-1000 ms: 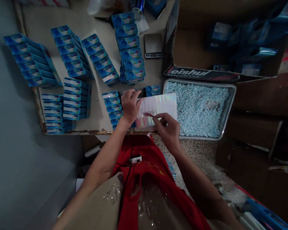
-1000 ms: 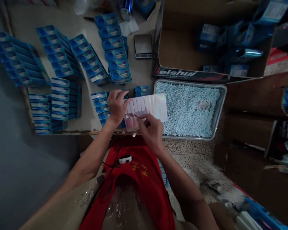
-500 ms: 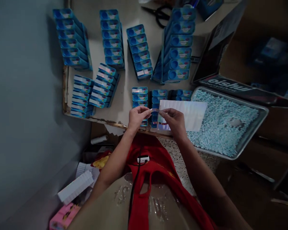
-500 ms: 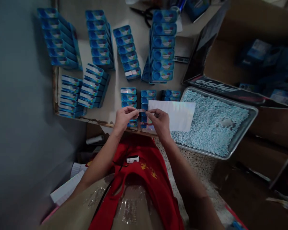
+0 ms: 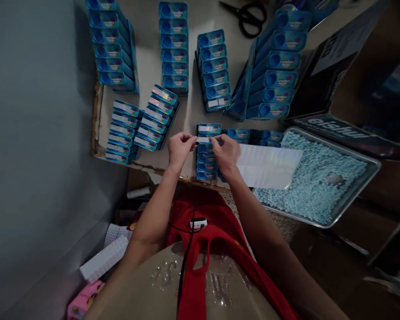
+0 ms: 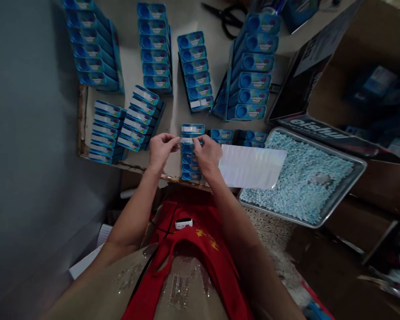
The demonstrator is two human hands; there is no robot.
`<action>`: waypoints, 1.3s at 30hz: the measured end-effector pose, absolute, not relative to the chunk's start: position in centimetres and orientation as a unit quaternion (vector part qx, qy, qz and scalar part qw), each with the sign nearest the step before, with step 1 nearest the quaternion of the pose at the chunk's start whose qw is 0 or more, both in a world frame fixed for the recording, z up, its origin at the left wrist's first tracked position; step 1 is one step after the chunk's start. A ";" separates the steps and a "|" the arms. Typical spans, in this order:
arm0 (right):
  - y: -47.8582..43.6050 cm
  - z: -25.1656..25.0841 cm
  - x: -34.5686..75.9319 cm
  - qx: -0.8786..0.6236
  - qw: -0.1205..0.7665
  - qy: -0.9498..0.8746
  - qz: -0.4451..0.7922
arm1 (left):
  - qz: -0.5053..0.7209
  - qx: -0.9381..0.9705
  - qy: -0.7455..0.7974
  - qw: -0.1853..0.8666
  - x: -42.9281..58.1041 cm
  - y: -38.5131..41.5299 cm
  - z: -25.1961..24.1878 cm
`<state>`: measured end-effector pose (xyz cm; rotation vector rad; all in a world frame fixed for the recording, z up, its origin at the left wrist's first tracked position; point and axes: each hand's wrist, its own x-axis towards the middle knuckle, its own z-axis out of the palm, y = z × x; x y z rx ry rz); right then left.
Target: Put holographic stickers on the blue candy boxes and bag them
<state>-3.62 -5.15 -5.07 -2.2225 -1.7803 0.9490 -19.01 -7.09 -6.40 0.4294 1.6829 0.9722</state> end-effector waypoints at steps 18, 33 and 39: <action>-4.4 -5.2 -2.5 -0.761 0.164 -0.506 0.372 | 0.475 0.137 0.752 0.436 -18.3 -9.6 -9.0; -6.9 -3.4 -2.3 -0.672 0.283 -0.414 0.545 | 0.433 0.127 0.643 0.619 -17.6 -12.7 -5.5; -7.8 -4.6 -2.8 -0.732 0.248 -0.453 0.444 | 0.394 0.219 0.698 0.556 -18.8 -11.5 -6.3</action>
